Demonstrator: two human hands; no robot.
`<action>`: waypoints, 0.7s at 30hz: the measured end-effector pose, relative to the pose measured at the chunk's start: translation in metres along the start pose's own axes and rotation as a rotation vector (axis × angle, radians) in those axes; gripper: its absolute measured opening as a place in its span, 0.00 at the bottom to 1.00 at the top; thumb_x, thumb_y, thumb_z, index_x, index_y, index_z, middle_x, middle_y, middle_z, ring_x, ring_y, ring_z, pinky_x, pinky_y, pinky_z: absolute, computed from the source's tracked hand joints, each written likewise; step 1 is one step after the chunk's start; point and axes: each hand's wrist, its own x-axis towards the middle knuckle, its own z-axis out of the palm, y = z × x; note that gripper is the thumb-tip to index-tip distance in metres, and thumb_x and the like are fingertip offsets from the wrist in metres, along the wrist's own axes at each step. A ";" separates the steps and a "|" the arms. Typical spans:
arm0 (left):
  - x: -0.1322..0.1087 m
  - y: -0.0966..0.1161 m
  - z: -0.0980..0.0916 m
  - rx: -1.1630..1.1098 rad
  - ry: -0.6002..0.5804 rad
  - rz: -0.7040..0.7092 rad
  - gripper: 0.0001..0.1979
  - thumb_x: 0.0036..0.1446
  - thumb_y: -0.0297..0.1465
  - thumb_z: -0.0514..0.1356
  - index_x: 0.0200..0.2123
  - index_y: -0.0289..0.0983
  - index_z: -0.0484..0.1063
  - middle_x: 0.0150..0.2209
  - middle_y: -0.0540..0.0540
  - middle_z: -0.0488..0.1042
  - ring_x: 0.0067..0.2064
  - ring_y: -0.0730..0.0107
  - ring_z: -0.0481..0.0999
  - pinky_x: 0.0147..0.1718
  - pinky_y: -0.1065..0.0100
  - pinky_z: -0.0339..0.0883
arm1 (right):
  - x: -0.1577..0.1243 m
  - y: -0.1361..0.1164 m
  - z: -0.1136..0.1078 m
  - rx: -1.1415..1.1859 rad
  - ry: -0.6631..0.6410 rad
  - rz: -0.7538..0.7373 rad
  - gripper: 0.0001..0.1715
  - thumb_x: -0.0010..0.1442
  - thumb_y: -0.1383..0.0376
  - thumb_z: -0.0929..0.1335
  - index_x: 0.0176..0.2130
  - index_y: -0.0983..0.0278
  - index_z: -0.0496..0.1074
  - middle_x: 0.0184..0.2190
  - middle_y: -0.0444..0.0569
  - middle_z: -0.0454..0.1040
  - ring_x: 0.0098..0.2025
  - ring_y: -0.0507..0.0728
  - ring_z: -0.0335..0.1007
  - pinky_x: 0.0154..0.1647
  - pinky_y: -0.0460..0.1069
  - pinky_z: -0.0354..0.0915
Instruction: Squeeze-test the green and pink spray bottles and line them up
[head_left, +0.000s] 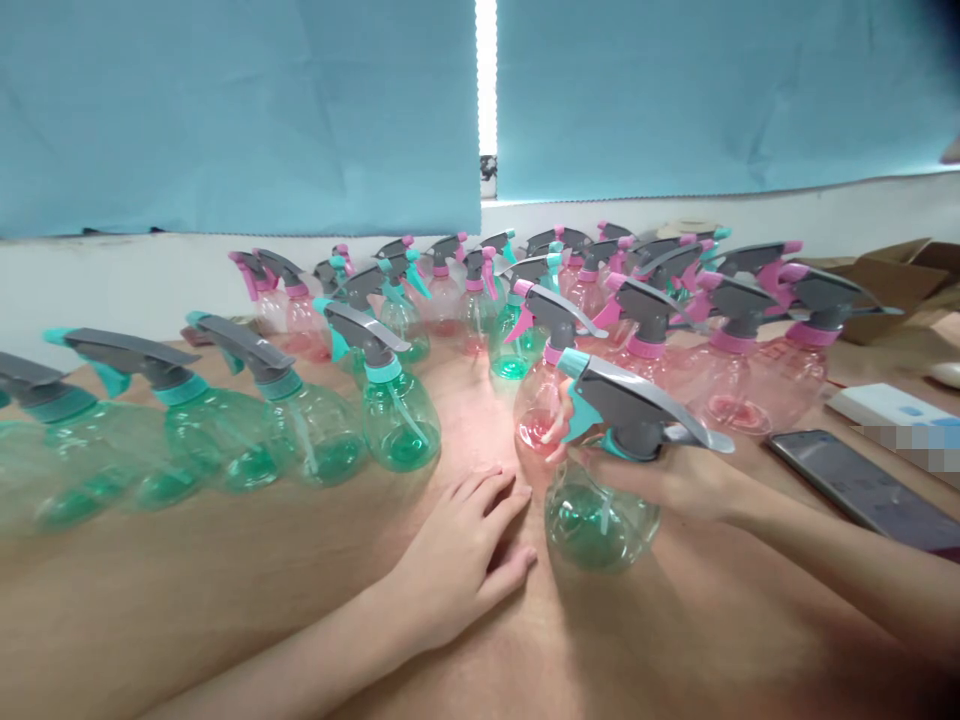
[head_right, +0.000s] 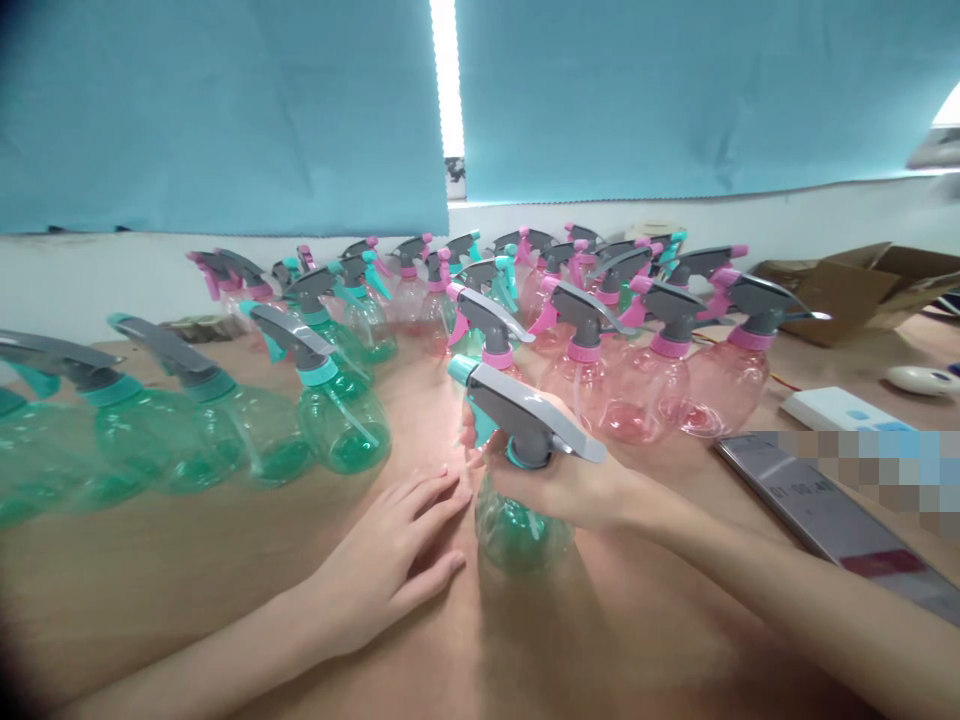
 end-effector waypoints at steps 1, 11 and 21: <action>0.000 0.000 0.000 -0.001 -0.001 -0.001 0.22 0.63 0.36 0.56 0.58 0.33 0.64 0.60 0.35 0.64 0.61 0.49 0.60 0.58 0.49 0.56 | -0.001 0.001 0.000 0.005 -0.003 0.013 0.11 0.47 0.73 0.64 0.33 0.59 0.68 0.34 0.43 0.75 0.30 0.52 0.73 0.31 0.46 0.70; 0.001 0.001 -0.001 -0.023 -0.015 -0.013 0.22 0.63 0.35 0.56 0.59 0.34 0.63 0.60 0.36 0.64 0.61 0.50 0.61 0.57 0.48 0.57 | 0.002 0.004 0.008 -0.112 0.124 0.026 0.24 0.52 0.66 0.66 0.50 0.56 0.72 0.35 0.45 0.79 0.30 0.58 0.76 0.31 0.52 0.72; 0.001 0.001 -0.002 -0.040 -0.005 -0.013 0.23 0.62 0.34 0.56 0.58 0.33 0.64 0.59 0.36 0.64 0.60 0.49 0.62 0.57 0.48 0.58 | 0.000 0.007 0.008 -0.091 0.113 0.015 0.25 0.51 0.68 0.67 0.50 0.56 0.72 0.44 0.47 0.77 0.29 0.53 0.73 0.30 0.47 0.69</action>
